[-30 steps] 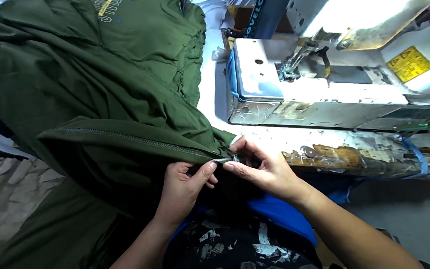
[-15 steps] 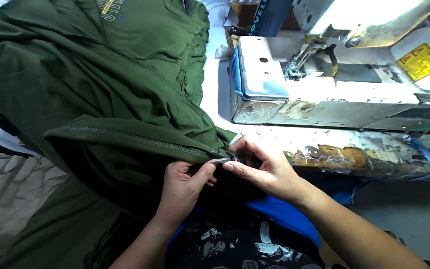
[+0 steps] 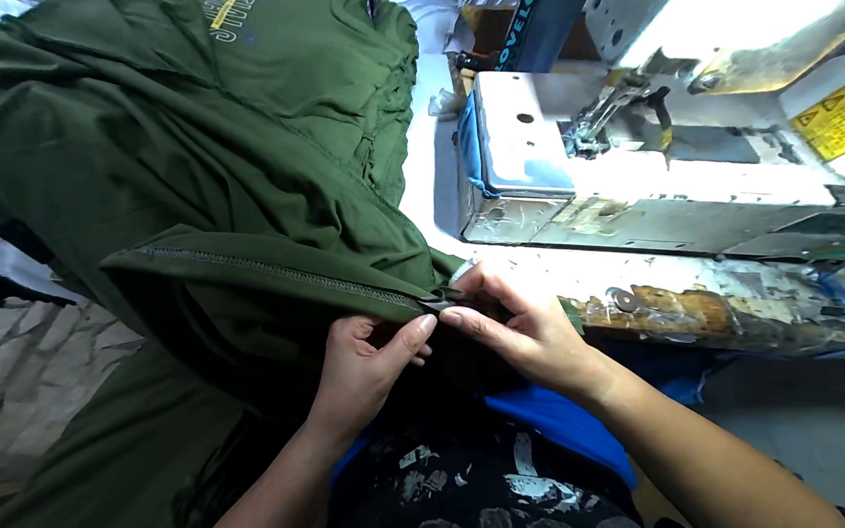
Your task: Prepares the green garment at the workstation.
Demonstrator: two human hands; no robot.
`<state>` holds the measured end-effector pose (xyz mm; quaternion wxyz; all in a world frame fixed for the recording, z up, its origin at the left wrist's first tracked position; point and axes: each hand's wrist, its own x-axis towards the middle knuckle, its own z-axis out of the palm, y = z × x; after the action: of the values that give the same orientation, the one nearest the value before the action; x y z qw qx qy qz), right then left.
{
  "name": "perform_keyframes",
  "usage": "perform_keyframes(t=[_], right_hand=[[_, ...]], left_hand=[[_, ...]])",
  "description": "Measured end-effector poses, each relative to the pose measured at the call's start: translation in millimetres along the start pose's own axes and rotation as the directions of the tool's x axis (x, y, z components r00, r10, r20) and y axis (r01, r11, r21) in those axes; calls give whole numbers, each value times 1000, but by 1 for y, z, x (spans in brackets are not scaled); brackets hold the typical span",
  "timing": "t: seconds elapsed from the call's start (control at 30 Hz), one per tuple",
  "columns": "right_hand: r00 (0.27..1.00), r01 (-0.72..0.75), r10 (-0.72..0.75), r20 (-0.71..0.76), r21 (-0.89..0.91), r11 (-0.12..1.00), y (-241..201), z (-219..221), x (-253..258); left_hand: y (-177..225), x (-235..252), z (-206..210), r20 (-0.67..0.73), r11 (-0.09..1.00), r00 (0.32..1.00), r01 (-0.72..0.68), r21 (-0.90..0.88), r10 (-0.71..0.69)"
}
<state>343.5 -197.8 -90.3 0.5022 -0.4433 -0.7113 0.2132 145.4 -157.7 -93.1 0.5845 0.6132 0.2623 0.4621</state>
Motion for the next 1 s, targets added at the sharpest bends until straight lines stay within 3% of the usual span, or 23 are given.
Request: perform_keyframes(t=[0.33,0.6,0.83,1.0], right_hand=[[997,-76,75,21,64,995,-6,9,9],[999,31,-30,-11,70,997,-2,12,9],[1000,-25,25,7,98,995,-7,13,12],[998,70,-70,-11,71,995,-5,15,16]], left_hand=[[2,0,-4,-48,998,997,-55,22,56],[4,-1,-4,-58,998,997,-49,28,51],[3,-2,-2,-43,990,995,-85,113,90],[6,-3,-1,-38,986,995,-85,141,91]])
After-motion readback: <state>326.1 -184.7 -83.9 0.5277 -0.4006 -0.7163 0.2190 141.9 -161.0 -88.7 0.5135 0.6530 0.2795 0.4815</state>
